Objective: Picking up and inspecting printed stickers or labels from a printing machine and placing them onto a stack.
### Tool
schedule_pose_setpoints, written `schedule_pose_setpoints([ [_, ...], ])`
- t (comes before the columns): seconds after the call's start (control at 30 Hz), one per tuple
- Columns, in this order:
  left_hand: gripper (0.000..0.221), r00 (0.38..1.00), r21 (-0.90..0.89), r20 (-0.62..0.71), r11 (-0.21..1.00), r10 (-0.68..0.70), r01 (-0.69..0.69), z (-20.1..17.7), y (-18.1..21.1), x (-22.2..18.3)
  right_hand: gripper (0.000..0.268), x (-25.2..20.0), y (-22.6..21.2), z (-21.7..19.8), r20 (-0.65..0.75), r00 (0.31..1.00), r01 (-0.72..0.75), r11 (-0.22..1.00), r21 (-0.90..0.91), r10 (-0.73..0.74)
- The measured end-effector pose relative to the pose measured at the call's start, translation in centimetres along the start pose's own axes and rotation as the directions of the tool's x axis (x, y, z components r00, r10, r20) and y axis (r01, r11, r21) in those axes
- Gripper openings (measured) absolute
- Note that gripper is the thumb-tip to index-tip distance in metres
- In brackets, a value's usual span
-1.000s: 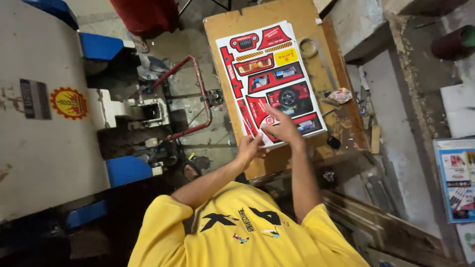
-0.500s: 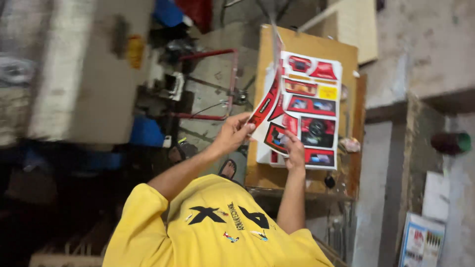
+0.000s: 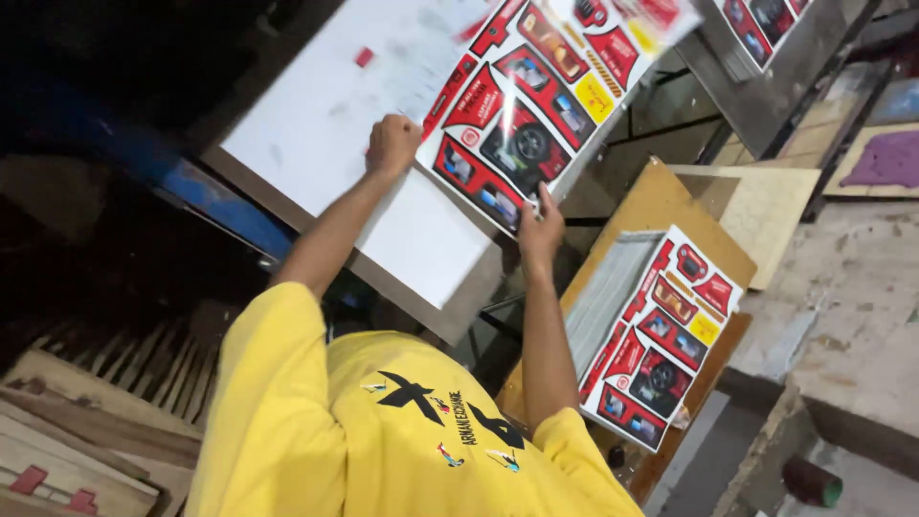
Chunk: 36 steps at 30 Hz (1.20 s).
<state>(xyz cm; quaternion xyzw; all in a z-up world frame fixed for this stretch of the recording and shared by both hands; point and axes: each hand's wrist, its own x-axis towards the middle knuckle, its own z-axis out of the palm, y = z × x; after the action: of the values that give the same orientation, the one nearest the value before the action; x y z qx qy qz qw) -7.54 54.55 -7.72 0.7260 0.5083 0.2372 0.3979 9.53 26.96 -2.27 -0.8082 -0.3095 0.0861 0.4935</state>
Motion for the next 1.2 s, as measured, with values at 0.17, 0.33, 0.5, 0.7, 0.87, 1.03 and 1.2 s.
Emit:
schedule_pose_setpoints([
  [0.17,0.019,0.978,-0.056,0.014,0.977,-0.206,0.207,-4.6,-1.6,3.9,0.047,1.5,-1.1,7.2,0.022,0.998,-0.058,0.976,-0.21,0.064],
  [0.33,0.029,0.949,0.08,0.062,0.949,-0.309,0.303,-7.3,-5.5,5.7,0.04,-0.8,-4.7,8.7,0.033,0.999,-0.015,0.976,-0.216,0.023],
  [0.5,0.023,0.978,0.127,-0.117,0.974,-0.171,0.185,-11.4,-6.9,5.3,0.038,-2.6,-9.8,2.2,0.025,0.896,0.422,0.835,-0.353,-0.443],
  [0.7,0.022,0.96,-0.396,-0.16,0.876,0.23,-0.276,-19.3,9.2,-11.7,0.052,-10.5,-1.4,-15.5,-0.056,0.989,0.054,0.696,-0.716,-0.134],
  [0.87,0.019,0.982,-0.639,0.152,0.769,0.108,0.014,-9.1,14.4,-25.1,0.078,-18.2,0.1,-24.6,-0.263,0.91,-0.385,0.424,-0.82,0.319],
  [1.03,0.022,0.629,-0.483,0.663,0.874,0.407,-0.057,6.1,12.4,-35.2,0.093,-22.6,9.0,-27.9,-0.109,0.977,-0.205,0.678,-0.706,0.182],
  [1.2,0.026,0.329,-0.347,0.869,0.929,0.37,-0.129,8.8,19.7,-41.8,0.064,-21.3,6.6,-30.6,0.014,0.947,-0.279,0.845,-0.456,0.321],
])
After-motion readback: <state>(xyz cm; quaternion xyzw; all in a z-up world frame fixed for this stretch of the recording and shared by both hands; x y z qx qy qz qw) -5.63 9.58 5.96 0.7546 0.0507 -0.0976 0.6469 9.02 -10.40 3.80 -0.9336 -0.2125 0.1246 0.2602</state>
